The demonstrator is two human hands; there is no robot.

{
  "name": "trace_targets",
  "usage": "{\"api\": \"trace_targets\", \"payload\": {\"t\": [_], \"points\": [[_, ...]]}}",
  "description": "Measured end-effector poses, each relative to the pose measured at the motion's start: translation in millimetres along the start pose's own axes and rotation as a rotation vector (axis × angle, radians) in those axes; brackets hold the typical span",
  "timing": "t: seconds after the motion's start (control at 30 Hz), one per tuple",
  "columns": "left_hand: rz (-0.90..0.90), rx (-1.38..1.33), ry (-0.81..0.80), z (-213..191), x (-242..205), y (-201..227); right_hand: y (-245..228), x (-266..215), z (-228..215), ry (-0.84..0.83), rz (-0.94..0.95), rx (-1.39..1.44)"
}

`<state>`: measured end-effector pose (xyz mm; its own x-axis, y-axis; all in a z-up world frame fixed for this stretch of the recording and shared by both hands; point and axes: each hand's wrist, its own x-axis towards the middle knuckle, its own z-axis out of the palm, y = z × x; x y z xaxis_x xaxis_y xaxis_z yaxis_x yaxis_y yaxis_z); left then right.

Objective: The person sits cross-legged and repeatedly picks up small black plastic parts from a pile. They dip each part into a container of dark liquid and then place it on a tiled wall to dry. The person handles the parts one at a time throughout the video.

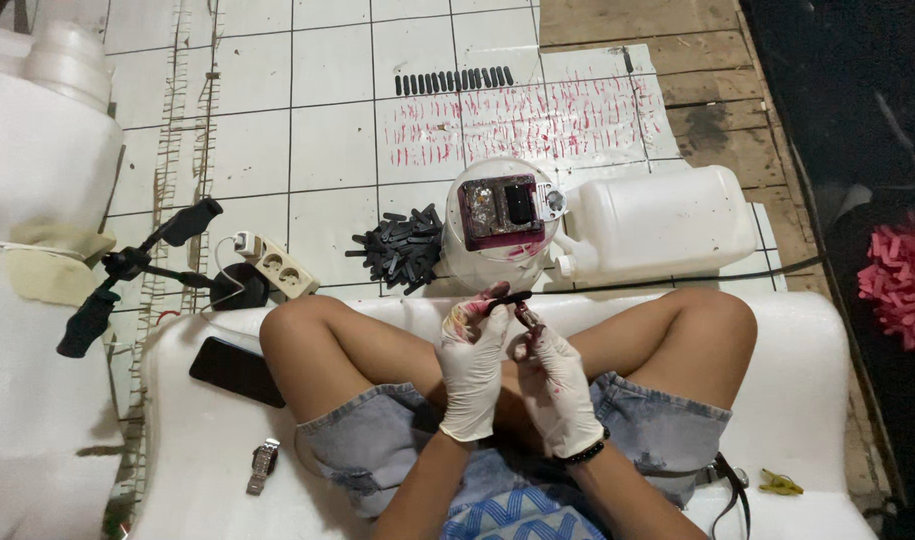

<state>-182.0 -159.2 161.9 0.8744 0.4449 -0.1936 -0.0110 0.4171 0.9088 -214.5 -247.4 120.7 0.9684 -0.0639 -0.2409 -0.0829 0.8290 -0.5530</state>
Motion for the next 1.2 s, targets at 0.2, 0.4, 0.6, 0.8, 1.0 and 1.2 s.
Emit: {"api": "trace_targets", "payload": {"t": [0.2, 0.4, 0.6, 0.8, 1.0, 1.2], "points": [[0.414, 0.761, -0.352, -21.0, 26.9, 79.9, -77.0, 7.6, 21.2, 0.086, -0.243, -0.787], [0.818, 0.761, -0.630, -24.5, 36.8, 97.6, -140.7, 15.3, 49.9, -0.421, -0.581, -1.389], [0.992, 0.811, -0.694, -21.9, 35.5, 99.6, -147.1, 19.0, 55.0, -0.617, -0.762, -1.561], [1.058, 0.826, -0.732, -23.1, 36.5, 103.3, -142.6, 16.1, 68.6, -0.686, -0.867, -1.525], [1.080, 0.835, -0.766, -24.3, 37.7, 100.1, -140.2, 20.1, 67.8, -0.708, -0.906, -1.553], [1.092, 0.853, -0.797, -24.3, 38.6, 103.5, -139.2, 26.0, 58.7, -0.744, -0.888, -1.580]]}}
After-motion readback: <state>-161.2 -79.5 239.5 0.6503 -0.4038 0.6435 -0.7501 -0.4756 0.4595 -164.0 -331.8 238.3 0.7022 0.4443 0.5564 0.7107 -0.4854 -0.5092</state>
